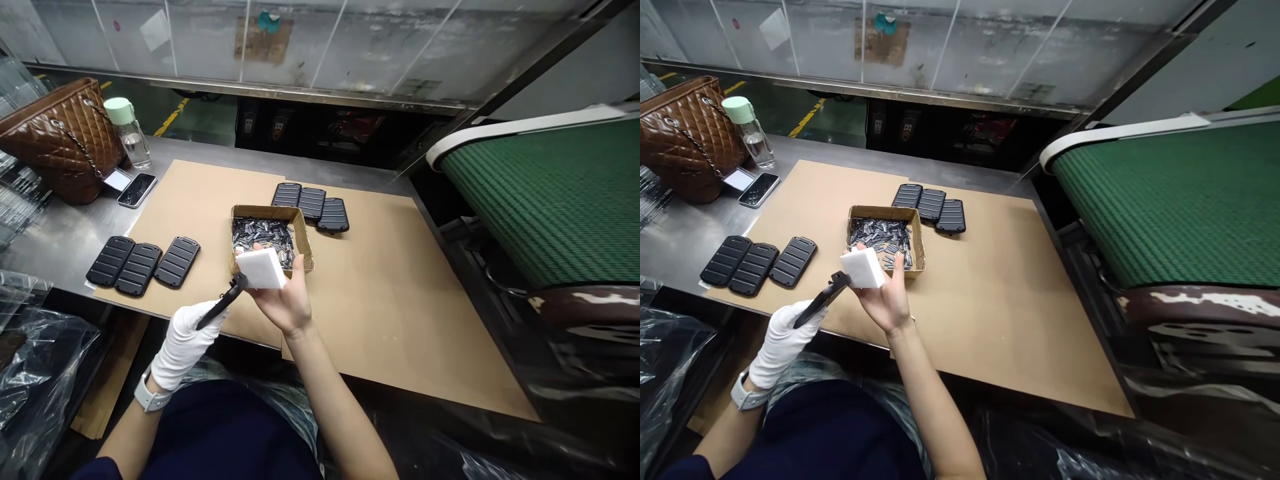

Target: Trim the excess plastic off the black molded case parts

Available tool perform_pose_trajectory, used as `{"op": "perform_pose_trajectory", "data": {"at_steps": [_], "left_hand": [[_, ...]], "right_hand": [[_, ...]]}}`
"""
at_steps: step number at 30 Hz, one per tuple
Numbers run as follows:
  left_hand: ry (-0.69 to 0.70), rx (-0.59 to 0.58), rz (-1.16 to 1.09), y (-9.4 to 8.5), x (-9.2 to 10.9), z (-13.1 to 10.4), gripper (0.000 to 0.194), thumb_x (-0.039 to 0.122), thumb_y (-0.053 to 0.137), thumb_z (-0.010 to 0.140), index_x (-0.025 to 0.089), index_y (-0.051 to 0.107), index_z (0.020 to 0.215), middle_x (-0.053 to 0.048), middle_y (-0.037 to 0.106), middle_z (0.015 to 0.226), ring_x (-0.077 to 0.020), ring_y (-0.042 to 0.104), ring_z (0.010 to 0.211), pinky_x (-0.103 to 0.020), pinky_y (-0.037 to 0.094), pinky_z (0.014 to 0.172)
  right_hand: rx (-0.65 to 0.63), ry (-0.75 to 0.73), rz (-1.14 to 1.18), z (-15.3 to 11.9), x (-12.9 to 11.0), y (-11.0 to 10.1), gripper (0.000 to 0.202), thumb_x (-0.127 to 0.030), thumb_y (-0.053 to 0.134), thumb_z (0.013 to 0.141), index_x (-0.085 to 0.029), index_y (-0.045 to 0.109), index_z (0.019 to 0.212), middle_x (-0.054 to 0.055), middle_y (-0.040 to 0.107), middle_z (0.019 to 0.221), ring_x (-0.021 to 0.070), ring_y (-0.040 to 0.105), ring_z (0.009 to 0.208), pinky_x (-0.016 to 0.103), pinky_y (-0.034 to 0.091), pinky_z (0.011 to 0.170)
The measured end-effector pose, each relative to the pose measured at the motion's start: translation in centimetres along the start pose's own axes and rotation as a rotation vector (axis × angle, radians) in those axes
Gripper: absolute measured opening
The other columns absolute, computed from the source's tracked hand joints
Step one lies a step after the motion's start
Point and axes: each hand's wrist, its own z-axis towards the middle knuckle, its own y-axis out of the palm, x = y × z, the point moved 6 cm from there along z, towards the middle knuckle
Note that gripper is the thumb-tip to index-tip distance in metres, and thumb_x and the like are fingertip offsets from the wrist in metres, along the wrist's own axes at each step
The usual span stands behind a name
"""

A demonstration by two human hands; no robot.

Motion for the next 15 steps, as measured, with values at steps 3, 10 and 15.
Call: {"op": "perform_pose_trajectory", "data": {"at_steps": [3, 10, 15], "left_hand": [[0.002, -0.027, 0.004, 0.1, 0.1, -0.1, 0.021, 0.018, 0.061, 0.084, 0.019, 0.073, 0.100, -0.006, 0.076, 0.093, -0.0196, 0.072, 0.078, -0.027, 0.058, 0.074], [0.076, -0.017, 0.000, -0.2, 0.9, -0.1, 0.025, 0.013, 0.061, 0.083, 0.020, 0.071, 0.105, -0.004, 0.076, 0.096, -0.0170, 0.072, 0.080, -0.024, 0.057, 0.075], [0.054, -0.073, 0.100, 0.3, 0.2, -0.1, 0.022, 0.019, 0.059, 0.086, 0.018, 0.070, 0.105, -0.006, 0.076, 0.094, -0.0176, 0.072, 0.079, -0.026, 0.057, 0.074]], "right_hand": [[-0.001, 0.003, -0.009, -0.1, -0.1, 0.0, 0.082, -0.079, 0.010, 0.082, -0.028, 0.051, 0.131, 0.006, 0.056, 0.136, 0.0232, 0.055, 0.122, 0.043, 0.044, 0.102], [-0.031, -0.113, -0.292, -0.3, -0.7, 0.3, 0.089, -0.073, -0.003, 0.084, -0.023, 0.043, 0.141, 0.009, 0.058, 0.134, 0.0242, 0.057, 0.121, 0.044, 0.046, 0.100], [0.037, -0.482, -0.931, -2.1, -0.9, 1.4, 0.065, -0.064, 0.038, 0.088, -0.021, 0.051, 0.135, 0.012, 0.047, 0.144, 0.0289, 0.039, 0.135, 0.049, 0.032, 0.110]]}}
